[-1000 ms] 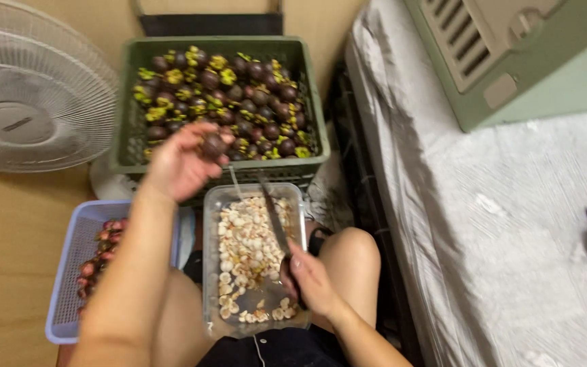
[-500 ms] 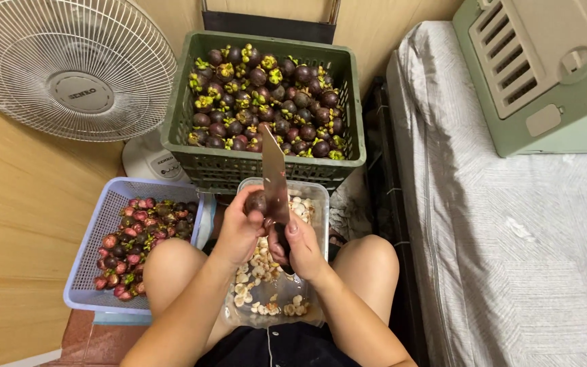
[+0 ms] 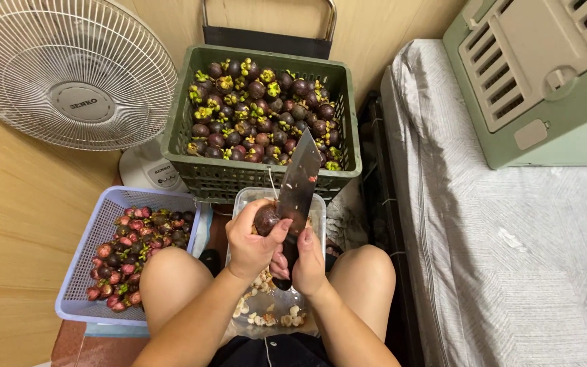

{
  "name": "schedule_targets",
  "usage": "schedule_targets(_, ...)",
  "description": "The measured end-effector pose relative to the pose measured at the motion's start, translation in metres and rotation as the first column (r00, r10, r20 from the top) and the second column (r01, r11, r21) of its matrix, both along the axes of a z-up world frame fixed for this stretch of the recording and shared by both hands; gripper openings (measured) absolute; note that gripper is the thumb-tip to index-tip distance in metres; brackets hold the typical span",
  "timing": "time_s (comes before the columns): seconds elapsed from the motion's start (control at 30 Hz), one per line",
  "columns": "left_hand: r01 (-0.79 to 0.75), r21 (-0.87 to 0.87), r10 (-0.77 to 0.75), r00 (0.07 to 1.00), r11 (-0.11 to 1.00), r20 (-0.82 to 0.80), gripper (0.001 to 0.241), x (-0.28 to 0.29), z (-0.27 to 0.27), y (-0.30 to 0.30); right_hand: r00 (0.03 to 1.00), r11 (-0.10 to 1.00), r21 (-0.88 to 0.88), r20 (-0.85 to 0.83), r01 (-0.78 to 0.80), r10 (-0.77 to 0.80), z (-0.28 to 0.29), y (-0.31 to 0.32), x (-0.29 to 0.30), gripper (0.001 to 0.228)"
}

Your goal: Peeling mangosteen fruit using a knife and placing the white segments into a plastic container.

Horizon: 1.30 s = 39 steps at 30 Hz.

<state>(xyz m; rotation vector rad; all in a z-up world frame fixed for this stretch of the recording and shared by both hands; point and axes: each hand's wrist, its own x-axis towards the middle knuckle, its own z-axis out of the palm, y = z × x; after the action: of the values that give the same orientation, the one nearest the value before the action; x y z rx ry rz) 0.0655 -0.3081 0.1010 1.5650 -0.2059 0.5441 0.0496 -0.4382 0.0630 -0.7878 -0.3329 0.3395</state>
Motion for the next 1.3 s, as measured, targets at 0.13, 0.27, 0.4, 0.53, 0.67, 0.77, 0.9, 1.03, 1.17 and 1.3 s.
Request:
schedule_targets(0.13,-0.104,0.036,0.099,0.989,0.994,0.109,0.027,-0.001,0.002,0.001,0.995,0.992,0.078,0.029,-0.096,0.094,-0.005,0.003,0.003,0.062)
schedule_targets(0.27,-0.115,-0.104,0.123,0.990,0.988,0.073,0.022,0.000,-0.007,0.002,0.990,0.999,0.032,-0.138,-0.017,0.022,0.022,0.014,0.003,0.063)
schedule_targets(0.4,-0.022,-0.379,-0.027,0.992,0.925,-0.123,0.026,0.000,-0.014,0.007,0.994,0.994,0.056,-0.055,-0.096,0.099,0.003,0.015,0.007,0.068)
schedule_targets(0.53,-0.040,-0.462,-0.020,0.992,0.886,-0.125,0.034,0.002,-0.023,0.012,0.976,0.997,0.028,-0.204,-0.065,0.069,0.018,0.029,0.009,0.069)
schedule_targets(0.67,-0.048,-0.614,-0.037,0.992,0.788,-0.124,0.047,0.001,-0.023,0.028,0.975,0.974,0.096,-0.071,-0.204,0.211,0.011,0.043,0.013,0.080)
schedule_targets(0.77,0.031,-0.738,-0.151,0.984,0.674,-0.097,0.049,0.004,-0.032,0.044,0.979,0.988,-0.003,-0.131,-0.156,0.154,0.030,0.058,0.014,0.077)
schedule_targets(0.9,0.006,-0.867,-0.280,0.948,0.498,-0.154,0.054,0.012,-0.050,0.064,0.970,0.980,-0.078,-0.179,-0.181,0.165,0.020,0.055,0.030,0.078)
schedule_targets(1.03,0.255,-0.899,-0.404,0.910,0.357,0.098,0.058,0.021,-0.074,0.077,0.961,0.973,-0.057,-0.179,-0.222,0.209,0.024,0.058,0.038,0.080)
schedule_targets(1.17,-0.116,-0.962,-0.372,0.906,0.246,-0.204,0.062,0.024,-0.027,0.069,0.948,0.987,-0.023,-0.282,-0.162,0.149,0.008,0.067,0.029,0.081)
schedule_targets(1.3,-0.157,-0.960,-0.288,0.932,0.231,-0.221,0.060,0.052,-0.091,0.067,0.964,0.979,-0.189,-0.266,-0.078,0.026,-0.004,0.065,0.023,0.073)
